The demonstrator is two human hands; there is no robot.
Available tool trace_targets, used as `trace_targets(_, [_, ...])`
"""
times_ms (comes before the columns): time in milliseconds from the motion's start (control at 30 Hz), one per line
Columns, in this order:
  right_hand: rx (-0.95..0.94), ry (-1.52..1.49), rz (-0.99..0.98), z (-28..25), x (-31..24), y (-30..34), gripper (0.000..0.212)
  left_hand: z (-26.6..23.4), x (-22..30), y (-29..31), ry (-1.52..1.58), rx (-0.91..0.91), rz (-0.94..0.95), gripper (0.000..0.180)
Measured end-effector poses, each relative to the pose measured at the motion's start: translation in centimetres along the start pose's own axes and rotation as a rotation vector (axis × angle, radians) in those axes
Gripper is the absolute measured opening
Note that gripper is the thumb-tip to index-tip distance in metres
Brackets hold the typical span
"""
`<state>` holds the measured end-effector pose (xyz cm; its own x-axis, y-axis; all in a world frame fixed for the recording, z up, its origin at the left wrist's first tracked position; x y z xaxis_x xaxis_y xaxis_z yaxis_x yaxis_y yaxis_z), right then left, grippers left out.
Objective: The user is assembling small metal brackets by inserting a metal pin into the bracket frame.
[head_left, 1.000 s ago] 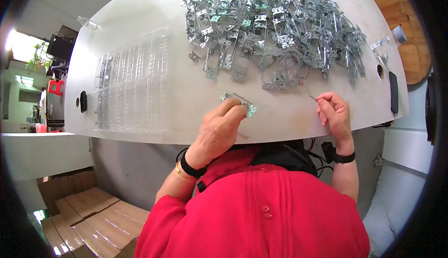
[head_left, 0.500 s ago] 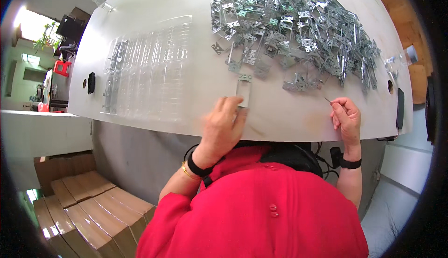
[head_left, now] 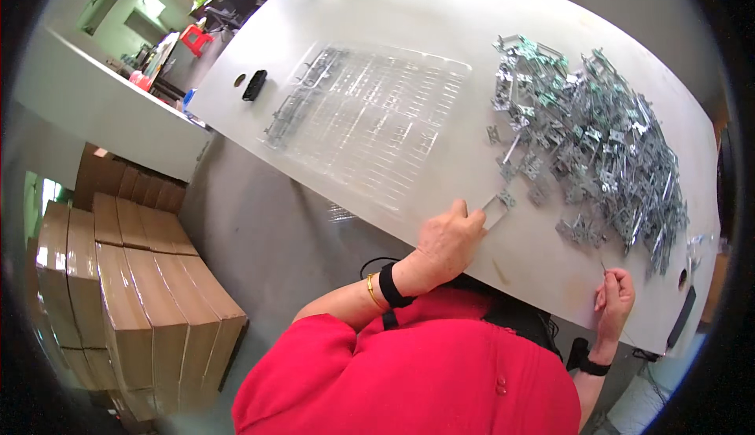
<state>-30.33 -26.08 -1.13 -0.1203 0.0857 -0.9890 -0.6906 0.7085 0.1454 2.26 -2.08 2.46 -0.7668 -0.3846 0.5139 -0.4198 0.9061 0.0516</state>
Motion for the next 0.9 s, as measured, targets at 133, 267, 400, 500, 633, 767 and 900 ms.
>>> trace_targets(133, [0.003,-0.018,0.015,0.0,0.1,-0.4,0.012,0.2,-1.3,0.2,0.109,-0.105,-0.028,0.013])
trace_targets(267, [-0.029,-0.003,0.005,-0.3,0.1,-0.6,0.014,-1.7,-2.7,0.6,0.295,-0.089,0.024,0.014])
trace_targets(400, [-0.025,-0.012,0.023,-0.8,0.3,-0.9,0.016,-7.0,-5.5,1.7,0.299,0.172,0.041,0.010])
trace_targets(500, [-0.016,-0.055,0.060,-1.2,0.1,-1.1,0.014,-11.3,-8.9,3.2,0.245,0.334,-0.089,0.009])
trace_targets(633, [0.022,-0.094,0.067,-1.9,0.3,-1.7,0.011,-15.6,-14.1,5.8,0.236,0.524,-0.261,0.007])
trace_targets(767, [0.027,-0.123,0.048,-2.7,0.7,-2.5,0.013,-18.1,-19.4,8.2,0.146,0.711,-0.390,0.009])
trace_targets(900, [0.066,-0.135,0.057,-2.9,0.7,-3.2,0.013,-20.3,-22.4,8.9,0.053,0.803,-0.489,0.010])
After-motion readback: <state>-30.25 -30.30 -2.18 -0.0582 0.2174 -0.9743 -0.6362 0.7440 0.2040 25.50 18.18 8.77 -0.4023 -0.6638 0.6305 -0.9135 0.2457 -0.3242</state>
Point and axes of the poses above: each hand's wrist, its own y-axis away from the middle knuckle, its own z-axis out of the palm, x = y × z, the point moved 4 cm from there along -y, towards the middle knuckle, and after that the axes turned 14 degrees about -x, right-handed, at the moved point
